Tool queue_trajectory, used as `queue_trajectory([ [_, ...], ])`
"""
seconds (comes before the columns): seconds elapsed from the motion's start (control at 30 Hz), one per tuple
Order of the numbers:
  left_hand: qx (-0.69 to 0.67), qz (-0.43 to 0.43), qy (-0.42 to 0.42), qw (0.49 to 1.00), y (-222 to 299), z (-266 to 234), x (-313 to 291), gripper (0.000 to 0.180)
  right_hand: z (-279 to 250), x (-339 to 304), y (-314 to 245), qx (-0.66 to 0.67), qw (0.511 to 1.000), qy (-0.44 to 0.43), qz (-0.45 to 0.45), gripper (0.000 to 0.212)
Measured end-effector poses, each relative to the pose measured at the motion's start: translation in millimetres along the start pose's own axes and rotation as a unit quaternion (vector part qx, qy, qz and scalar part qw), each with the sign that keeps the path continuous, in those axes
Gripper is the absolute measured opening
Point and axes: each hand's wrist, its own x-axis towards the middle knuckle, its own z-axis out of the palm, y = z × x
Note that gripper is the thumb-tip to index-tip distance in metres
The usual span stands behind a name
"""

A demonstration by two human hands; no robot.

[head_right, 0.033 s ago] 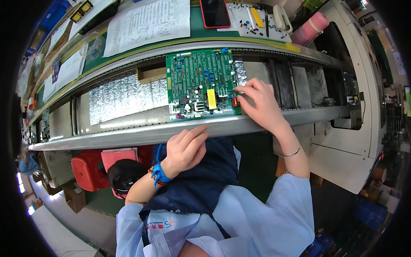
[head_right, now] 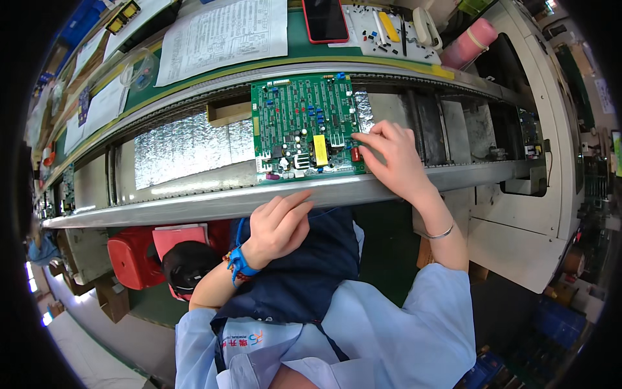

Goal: Assembling and inspecting components on a printed circuit board on a conveyor line.

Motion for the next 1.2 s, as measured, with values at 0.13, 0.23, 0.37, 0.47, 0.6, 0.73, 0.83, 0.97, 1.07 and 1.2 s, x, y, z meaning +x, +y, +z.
queue_trajectory([
  [0.13, -0.021, 0.009, 0.046, 0.999, -8.4, -10.7, -1.5, 0.034, 0.5, -4.2, -6.3, -0.056, 0.998, -0.036, -0.020, 0.027],
  [0.23, -0.002, 0.006, 0.074, 0.997, -19.3, -19.3, -7.0, 0.034, 1.2, -3.7, -9.9, -0.079, 0.996, -0.043, -0.012, 0.025],
  [0.37, 0.019, -0.007, 0.131, 0.991, -31.7, -28.4, -12.8, 0.033, 1.0, -0.2, -13.1, -0.091, 0.995, -0.035, -0.024, 0.023],
  [0.47, 0.066, -0.028, 0.187, 0.980, -41.0, -33.2, -15.3, 0.033, -1.5, 1.1, -14.3, -0.073, 0.997, -0.012, -0.009, 0.028],
  [0.6, 0.049, -0.115, 0.205, 0.971, -47.8, -33.5, -17.9, 0.032, -1.3, 2.0, -25.5, -0.035, 0.999, 0.006, -0.029, 0.035],
  [0.73, 0.042, -0.126, 0.207, 0.969, -50.0, -35.5, -20.3, 0.031, 1.4, 6.1, -45.2, -0.001, 0.993, -0.049, -0.108, 0.040],
  [0.83, 0.036, -0.133, 0.207, 0.969, -51.2, -36.6, -20.7, 0.030, 5.1, 6.9, -47.5, 0.017, 0.988, -0.080, -0.128, 0.046],
  [0.97, 0.033, -0.132, 0.200, 0.970, -52.3, -38.6, -20.8, 0.030, 10.8, 7.0, -47.4, 0.017, 0.988, -0.071, -0.133, 0.044],
  [1.07, 0.029, -0.133, 0.198, 0.971, -52.9, -39.5, -21.4, 0.029, 13.5, 10.4, -52.0, -0.012, 0.990, -0.046, -0.136, 0.037],
  [1.2, 0.026, -0.127, 0.196, 0.972, -54.8, -40.9, -22.2, 0.029, 21.0, 15.1, -48.3, -0.023, 0.989, 0.006, -0.144, 0.028],
])
